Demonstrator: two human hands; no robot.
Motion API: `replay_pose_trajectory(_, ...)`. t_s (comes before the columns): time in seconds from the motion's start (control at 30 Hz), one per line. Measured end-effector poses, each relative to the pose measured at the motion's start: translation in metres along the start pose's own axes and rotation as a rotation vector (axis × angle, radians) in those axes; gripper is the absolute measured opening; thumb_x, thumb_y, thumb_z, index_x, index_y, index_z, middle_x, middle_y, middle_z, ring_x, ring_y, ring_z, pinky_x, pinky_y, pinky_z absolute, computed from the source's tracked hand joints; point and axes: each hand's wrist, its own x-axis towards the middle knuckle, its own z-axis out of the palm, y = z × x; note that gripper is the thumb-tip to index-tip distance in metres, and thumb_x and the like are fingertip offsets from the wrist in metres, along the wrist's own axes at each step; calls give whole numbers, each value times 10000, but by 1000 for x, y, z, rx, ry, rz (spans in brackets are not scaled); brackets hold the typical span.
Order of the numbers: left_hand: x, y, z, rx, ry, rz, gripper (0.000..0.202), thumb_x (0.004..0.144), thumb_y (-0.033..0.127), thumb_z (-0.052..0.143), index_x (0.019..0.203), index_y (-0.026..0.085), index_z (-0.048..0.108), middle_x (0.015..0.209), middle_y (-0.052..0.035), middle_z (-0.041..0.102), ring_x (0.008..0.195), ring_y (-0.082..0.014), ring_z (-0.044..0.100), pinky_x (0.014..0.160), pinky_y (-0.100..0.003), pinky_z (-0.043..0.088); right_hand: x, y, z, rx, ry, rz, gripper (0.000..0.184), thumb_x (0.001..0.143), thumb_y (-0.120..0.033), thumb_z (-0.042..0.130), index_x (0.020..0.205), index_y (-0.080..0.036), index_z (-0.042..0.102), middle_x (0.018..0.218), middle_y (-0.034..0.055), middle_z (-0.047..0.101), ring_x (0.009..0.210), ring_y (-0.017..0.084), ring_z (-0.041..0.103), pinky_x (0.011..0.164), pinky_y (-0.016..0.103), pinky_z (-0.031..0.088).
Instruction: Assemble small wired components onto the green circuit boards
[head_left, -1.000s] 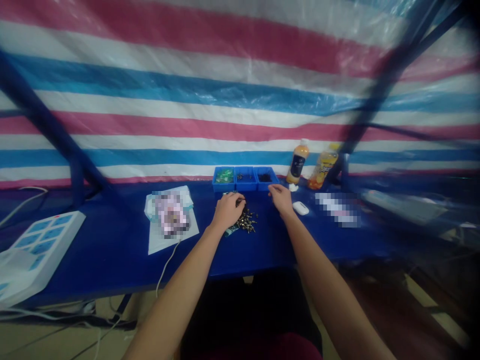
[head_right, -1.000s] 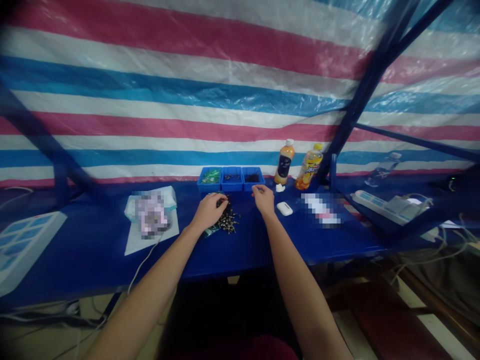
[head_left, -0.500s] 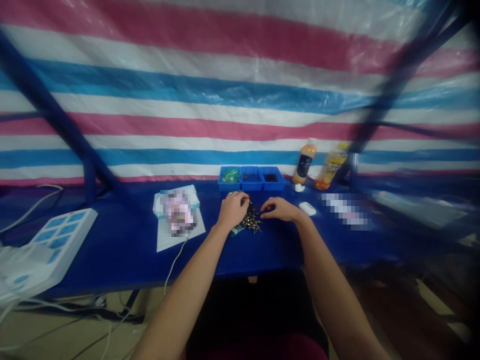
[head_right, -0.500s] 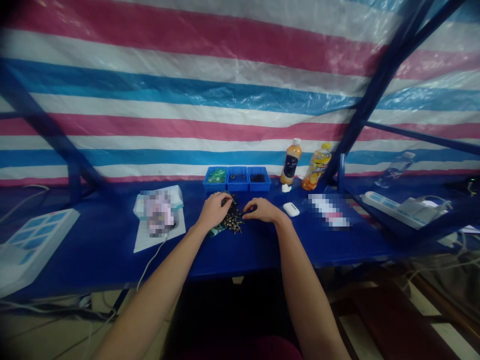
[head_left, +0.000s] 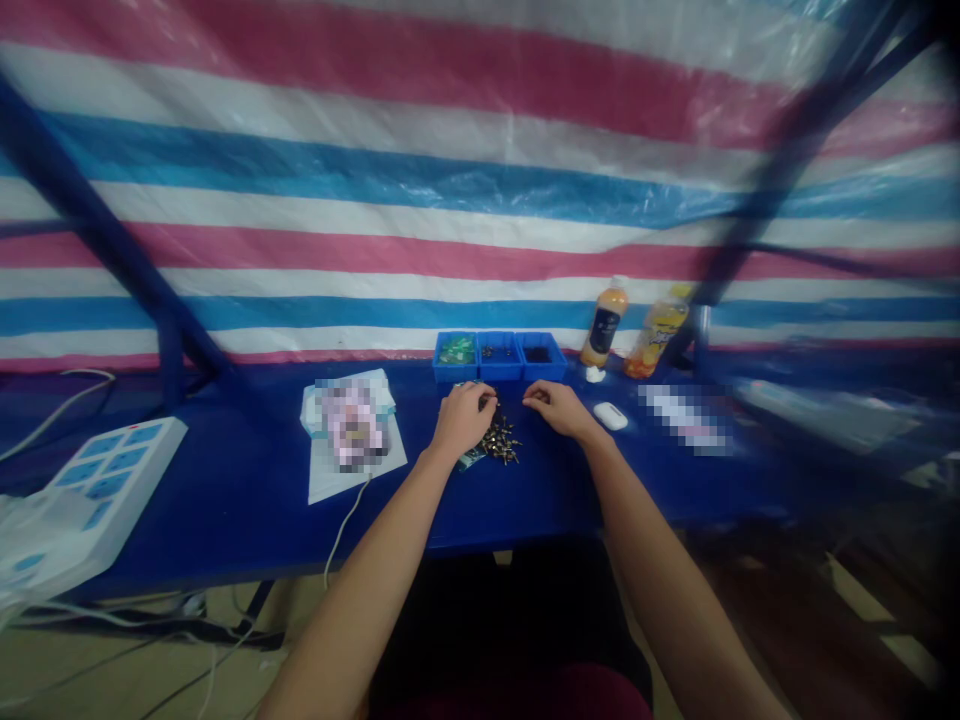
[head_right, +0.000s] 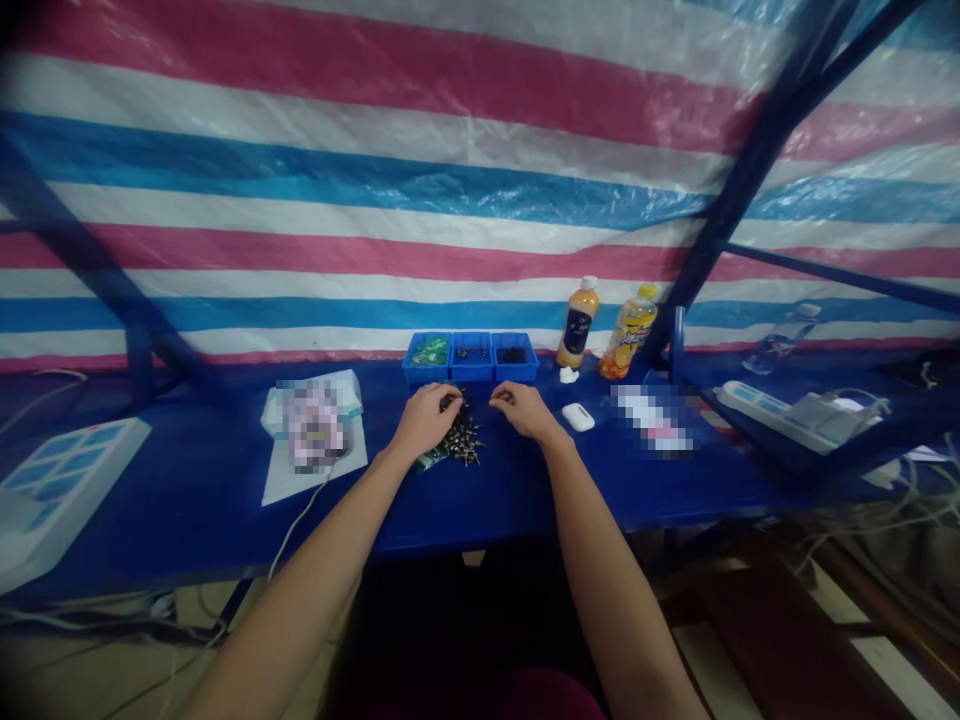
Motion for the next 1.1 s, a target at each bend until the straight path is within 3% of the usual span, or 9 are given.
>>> replay_pose_trajectory(0.27,1,-1,0,-2,-7,10,192,922,316,514,979,239,682,1028,-49,687,998,-236,598,899,-372,459,4,-1,3,116,151,-19,331,871,-279,542,1168,-180,651,958,49,712,663,127,613,694,265,497)
replay_pose_trajectory(0.43,1,-2,1,-8,-1,18,196,921,320,516,996,243,680,1029,-50,684,994,-233,596,895,-368,458,5,-2,1,249,171,74,254,864,-337,580,1040,-183,682,963,59,726,637,136,668,620,248,508)
replay_pose_trajectory(0.67,1,-4,2,-6,-1,18,189,925,321,520,992,245,679,1020,-40,685,990,-228,593,886,-365,455,6,-8,-1,511,202,165,284,856,-401,606,961,-141,650,956,108,733,685,172,705,589,248,521)
replay_pose_trajectory(0.93,2,-5,2,-3,-10,21,196,931,314,508,996,241,678,1022,-38,687,985,-230,593,880,-368,456,3,3,2,97,189,209,370,870,-465,536,650,-174,599,552,4,603,503,131,582,526,232,427)
replay_pose_trajectory(1.1,1,-4,2,-5,-18,21,198,932,306,503,997,244,680,1026,-40,691,978,-233,600,873,-373,456,6,0,6,210,145,260,401,852,-485,549,601,-172,569,498,-6,548,467,122,535,519,237,414)
